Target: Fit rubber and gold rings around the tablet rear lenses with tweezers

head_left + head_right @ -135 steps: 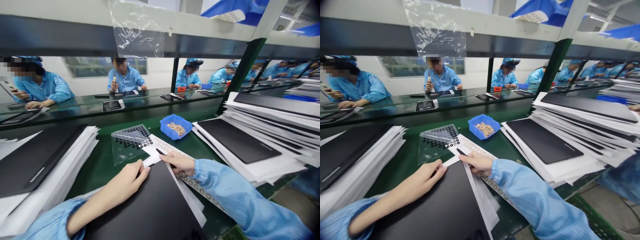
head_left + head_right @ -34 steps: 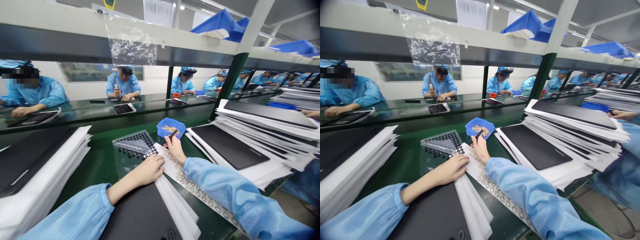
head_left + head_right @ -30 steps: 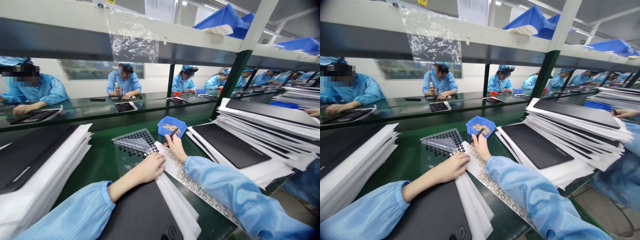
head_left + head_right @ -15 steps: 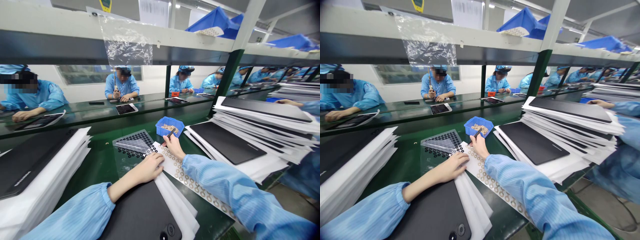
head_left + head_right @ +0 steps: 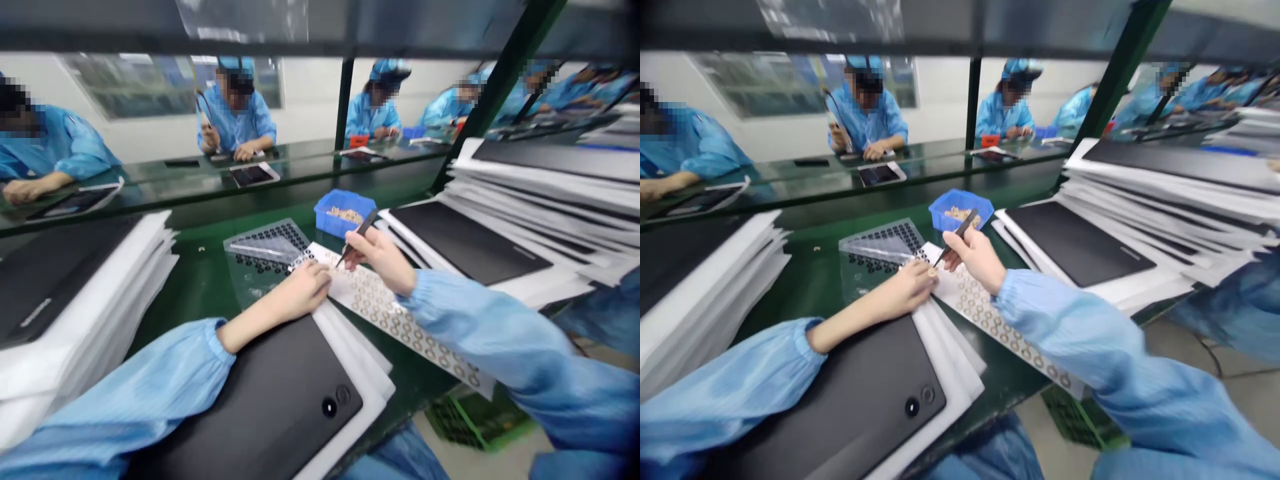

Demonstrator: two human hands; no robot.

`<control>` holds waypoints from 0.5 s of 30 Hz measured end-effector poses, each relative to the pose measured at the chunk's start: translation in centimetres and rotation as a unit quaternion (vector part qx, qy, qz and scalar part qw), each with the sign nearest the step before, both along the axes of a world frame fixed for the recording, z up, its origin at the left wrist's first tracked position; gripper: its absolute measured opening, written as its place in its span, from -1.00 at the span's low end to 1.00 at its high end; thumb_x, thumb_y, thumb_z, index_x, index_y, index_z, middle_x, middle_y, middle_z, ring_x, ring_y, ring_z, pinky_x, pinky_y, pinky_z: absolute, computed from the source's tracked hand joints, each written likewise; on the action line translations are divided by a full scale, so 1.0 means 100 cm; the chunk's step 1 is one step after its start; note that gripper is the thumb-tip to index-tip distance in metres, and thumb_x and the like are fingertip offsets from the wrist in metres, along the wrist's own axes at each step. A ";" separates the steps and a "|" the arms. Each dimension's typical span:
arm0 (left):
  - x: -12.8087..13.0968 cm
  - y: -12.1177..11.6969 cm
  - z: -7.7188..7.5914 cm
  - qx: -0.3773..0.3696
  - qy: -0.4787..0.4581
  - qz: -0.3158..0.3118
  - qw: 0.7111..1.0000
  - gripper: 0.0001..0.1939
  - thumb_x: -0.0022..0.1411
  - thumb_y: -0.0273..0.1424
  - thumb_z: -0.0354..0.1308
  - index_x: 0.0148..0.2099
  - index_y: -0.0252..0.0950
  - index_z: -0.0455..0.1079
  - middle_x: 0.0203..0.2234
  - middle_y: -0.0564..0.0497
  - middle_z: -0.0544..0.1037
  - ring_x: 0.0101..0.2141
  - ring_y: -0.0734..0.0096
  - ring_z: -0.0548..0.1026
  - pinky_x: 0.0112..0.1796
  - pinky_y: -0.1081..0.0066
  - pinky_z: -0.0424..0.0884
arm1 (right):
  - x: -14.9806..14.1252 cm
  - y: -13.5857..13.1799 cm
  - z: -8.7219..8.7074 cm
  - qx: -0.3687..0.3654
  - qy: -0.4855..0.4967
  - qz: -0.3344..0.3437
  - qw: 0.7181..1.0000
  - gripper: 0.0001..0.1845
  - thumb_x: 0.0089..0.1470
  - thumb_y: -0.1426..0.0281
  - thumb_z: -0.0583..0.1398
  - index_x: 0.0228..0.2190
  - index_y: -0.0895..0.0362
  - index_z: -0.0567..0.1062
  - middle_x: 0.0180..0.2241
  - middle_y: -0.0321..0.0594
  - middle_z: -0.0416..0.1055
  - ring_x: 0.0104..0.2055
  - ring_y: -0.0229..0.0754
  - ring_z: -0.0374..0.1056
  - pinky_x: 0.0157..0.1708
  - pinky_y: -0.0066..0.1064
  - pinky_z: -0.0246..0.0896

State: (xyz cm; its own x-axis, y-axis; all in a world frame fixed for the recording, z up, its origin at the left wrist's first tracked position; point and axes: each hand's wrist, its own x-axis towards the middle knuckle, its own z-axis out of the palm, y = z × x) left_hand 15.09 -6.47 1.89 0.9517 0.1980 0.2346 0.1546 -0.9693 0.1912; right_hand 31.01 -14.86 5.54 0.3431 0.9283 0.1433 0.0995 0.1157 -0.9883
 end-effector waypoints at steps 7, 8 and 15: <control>-0.054 -0.045 0.011 -0.044 -0.064 -0.029 0.997 -0.78 0.33 -0.50 -0.08 -0.08 -0.36 0.36 -0.11 -0.13 0.43 -0.06 0.21 0.26 0.02 0.20 0.26 | -0.060 -0.117 -0.032 -0.111 0.110 0.041 0.987 -0.67 0.06 0.10 0.19 -0.47 0.08 0.30 -0.72 -0.38 0.36 -0.74 -0.28 0.29 -0.73 -0.49 0.24; -0.068 -0.056 0.012 -0.063 -0.053 -0.040 0.996 -0.79 0.33 -0.50 -0.08 -0.06 -0.33 0.35 -0.11 -0.11 0.43 -0.05 0.24 0.27 0.00 0.24 0.29 | -0.068 -0.124 -0.043 -0.098 0.134 0.014 0.986 -0.69 0.10 0.10 0.16 -0.45 0.07 0.30 -0.72 -0.38 0.36 -0.74 -0.29 0.28 -0.73 -0.49 0.24; -0.110 -0.089 0.011 -0.057 0.025 -0.143 0.988 -0.68 0.28 -0.50 -0.02 0.07 -0.25 0.29 0.00 -0.12 0.41 0.13 0.15 0.19 0.10 0.17 0.23 | -0.084 -0.133 -0.074 -0.027 0.173 -0.079 0.981 -0.77 0.20 0.19 0.10 -0.40 0.06 0.28 -0.69 -0.40 0.35 -0.72 -0.30 0.27 -0.74 -0.51 0.19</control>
State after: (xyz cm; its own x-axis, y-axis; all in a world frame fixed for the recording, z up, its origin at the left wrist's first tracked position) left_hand 4.05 -15.32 2.98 0.9824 -0.0574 0.1779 -0.1098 -0.9474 0.3008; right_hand 22.57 -28.13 -1.83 0.5030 0.8625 -0.0558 -0.2313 0.0722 -0.9702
